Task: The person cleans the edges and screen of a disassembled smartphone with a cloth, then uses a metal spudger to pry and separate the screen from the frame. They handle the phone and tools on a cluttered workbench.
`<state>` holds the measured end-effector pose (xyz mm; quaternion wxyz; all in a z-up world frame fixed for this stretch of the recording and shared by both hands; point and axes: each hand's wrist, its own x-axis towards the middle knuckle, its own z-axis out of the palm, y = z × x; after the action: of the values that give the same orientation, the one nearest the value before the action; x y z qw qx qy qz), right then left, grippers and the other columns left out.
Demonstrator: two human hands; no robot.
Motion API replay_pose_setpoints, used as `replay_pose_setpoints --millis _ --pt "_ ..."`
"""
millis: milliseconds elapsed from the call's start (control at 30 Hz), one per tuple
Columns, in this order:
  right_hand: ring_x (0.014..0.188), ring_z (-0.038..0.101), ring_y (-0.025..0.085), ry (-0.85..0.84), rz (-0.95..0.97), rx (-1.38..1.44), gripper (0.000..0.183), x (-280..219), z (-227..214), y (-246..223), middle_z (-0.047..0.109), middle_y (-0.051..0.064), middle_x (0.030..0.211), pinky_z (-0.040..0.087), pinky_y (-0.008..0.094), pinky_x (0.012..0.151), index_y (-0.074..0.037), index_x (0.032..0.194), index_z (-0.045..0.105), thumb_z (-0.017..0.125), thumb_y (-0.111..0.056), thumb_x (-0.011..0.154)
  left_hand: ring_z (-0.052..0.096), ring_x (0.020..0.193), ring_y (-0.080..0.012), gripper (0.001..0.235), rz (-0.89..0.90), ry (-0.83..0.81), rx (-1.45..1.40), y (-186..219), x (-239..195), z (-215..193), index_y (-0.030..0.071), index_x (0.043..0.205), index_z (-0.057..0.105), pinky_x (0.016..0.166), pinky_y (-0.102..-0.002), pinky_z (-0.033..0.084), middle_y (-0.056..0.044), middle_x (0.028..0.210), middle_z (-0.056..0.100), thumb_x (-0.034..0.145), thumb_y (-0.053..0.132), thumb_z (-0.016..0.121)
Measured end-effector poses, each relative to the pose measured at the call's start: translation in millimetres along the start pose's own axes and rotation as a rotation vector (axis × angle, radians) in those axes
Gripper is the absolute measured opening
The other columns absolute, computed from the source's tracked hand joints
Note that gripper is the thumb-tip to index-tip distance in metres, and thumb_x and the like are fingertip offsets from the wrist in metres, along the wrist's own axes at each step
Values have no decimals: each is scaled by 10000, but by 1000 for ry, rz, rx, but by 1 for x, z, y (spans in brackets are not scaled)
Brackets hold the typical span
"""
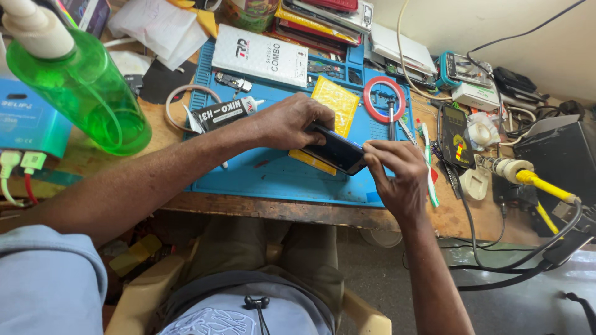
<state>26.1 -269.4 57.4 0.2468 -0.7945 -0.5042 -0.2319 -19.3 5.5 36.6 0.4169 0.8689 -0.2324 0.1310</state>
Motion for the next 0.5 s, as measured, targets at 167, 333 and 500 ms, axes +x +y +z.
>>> replay_pose_setpoints --millis 167,333,500 --pt "658 699 131 -178 516 585 176 26 16 -1 732 87 802 573 298 560 5 930 752 790 -165 908 733 791 -278 186 31 11 -20 2 -3 1 38 929 700 662 -405 535 -130 843 729 775 60 801" --pt "558 640 119 -327 676 676 237 52 24 -6 697 97 715 546 267 472 50 871 730 790 -178 896 718 836 -310 204 102 64 -3 0 -4 4 19 914 680 673 -417 523 -142 859 726 771 57 821" --pt "583 705 128 -427 692 687 199 50 12 7 718 78 727 584 266 529 24 899 734 761 -173 889 740 810 -265 184 21 17 -45 1 -2 2 46 934 694 677 -384 546 -112 857 739 784 62 799"
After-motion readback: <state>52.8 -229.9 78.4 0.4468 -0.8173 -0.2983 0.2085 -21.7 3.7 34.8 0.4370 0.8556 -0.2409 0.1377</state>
